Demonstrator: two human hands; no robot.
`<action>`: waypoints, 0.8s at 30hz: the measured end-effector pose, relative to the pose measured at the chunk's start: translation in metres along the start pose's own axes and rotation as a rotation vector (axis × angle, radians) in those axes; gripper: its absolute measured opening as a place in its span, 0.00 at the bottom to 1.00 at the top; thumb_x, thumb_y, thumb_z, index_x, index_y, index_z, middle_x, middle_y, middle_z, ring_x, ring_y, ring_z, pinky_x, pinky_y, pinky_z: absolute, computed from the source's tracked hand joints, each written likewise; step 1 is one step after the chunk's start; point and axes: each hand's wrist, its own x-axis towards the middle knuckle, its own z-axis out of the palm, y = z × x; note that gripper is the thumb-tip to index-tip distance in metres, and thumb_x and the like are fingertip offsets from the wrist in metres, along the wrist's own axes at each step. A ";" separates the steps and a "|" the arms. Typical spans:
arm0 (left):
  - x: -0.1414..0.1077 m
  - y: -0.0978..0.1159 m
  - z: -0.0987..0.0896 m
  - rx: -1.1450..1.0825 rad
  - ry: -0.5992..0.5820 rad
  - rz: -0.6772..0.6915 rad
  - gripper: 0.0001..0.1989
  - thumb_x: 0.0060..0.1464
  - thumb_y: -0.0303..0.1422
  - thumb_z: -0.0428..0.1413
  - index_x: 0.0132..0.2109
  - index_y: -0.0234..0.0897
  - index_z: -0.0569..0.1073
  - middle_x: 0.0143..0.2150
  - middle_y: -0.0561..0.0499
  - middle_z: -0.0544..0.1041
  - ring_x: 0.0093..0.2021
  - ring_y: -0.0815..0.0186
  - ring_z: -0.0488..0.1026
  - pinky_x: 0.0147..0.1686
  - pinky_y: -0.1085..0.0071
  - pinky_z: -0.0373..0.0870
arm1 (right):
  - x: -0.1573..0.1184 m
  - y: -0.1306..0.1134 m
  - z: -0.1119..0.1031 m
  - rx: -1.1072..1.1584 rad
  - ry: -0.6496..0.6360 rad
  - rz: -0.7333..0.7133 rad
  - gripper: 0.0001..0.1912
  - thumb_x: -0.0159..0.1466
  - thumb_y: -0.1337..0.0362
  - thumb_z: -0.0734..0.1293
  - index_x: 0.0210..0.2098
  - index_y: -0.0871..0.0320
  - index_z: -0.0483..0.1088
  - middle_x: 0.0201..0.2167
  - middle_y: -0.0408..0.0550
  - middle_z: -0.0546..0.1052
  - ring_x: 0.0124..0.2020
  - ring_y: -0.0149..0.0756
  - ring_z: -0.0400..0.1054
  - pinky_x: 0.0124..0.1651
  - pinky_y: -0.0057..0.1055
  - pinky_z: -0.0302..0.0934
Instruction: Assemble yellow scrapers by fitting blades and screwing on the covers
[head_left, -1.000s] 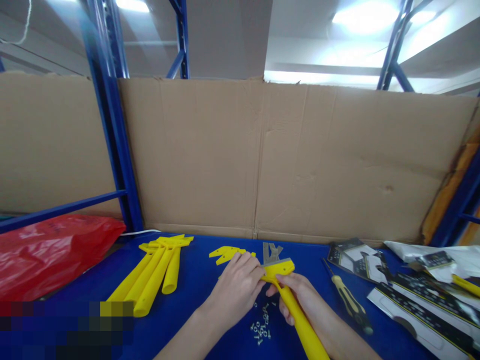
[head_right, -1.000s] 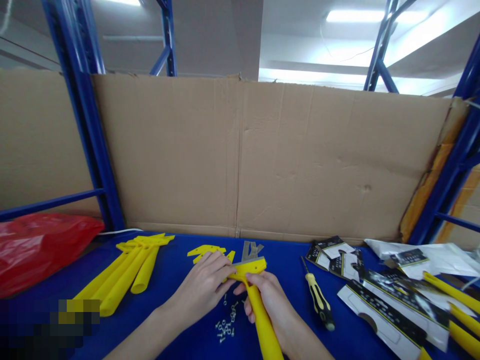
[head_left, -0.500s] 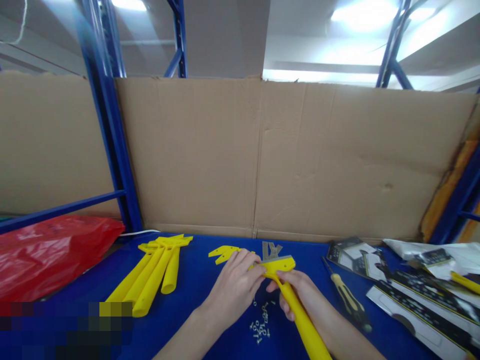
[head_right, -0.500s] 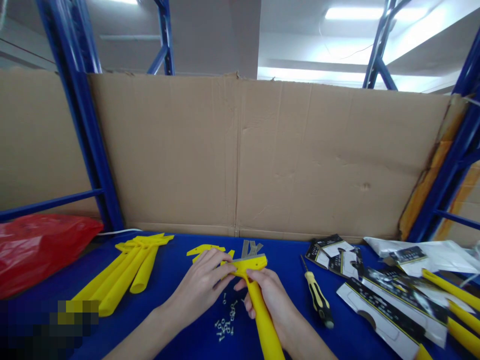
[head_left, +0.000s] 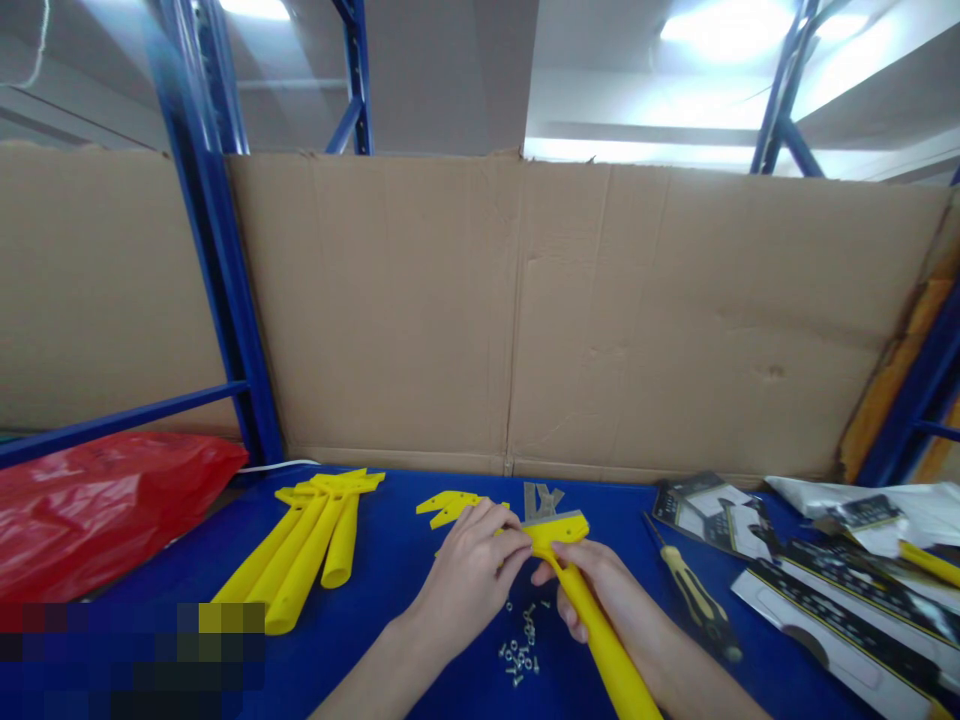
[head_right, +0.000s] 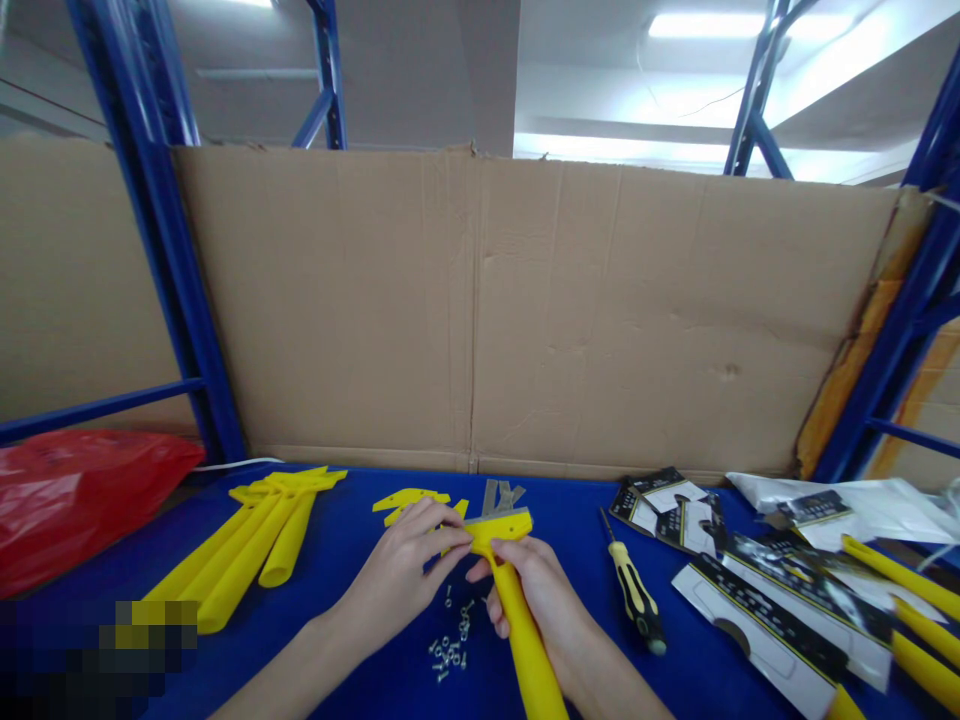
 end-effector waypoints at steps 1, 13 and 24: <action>0.000 0.000 0.001 -0.032 0.004 -0.024 0.07 0.55 0.26 0.54 0.33 0.39 0.77 0.35 0.50 0.76 0.37 0.64 0.70 0.37 0.65 0.69 | 0.000 0.000 0.000 0.007 -0.007 -0.005 0.16 0.61 0.60 0.59 0.24 0.64 0.70 0.05 0.42 0.64 0.06 0.26 0.54 0.11 0.21 0.46; -0.001 -0.004 0.005 -0.182 -0.025 -0.219 0.04 0.51 0.27 0.59 0.34 0.40 0.77 0.38 0.50 0.76 0.41 0.63 0.71 0.44 0.62 0.69 | 0.002 0.003 0.001 -0.011 0.025 -0.006 0.16 0.61 0.60 0.58 0.23 0.62 0.69 0.04 0.41 0.63 0.06 0.26 0.54 0.10 0.21 0.46; 0.000 -0.005 -0.001 -0.076 0.060 -0.004 0.05 0.54 0.27 0.56 0.33 0.38 0.76 0.35 0.49 0.75 0.38 0.64 0.70 0.38 0.65 0.69 | 0.003 0.001 -0.002 0.048 -0.035 -0.011 0.14 0.60 0.59 0.61 0.27 0.64 0.70 0.06 0.40 0.63 0.07 0.26 0.54 0.12 0.21 0.48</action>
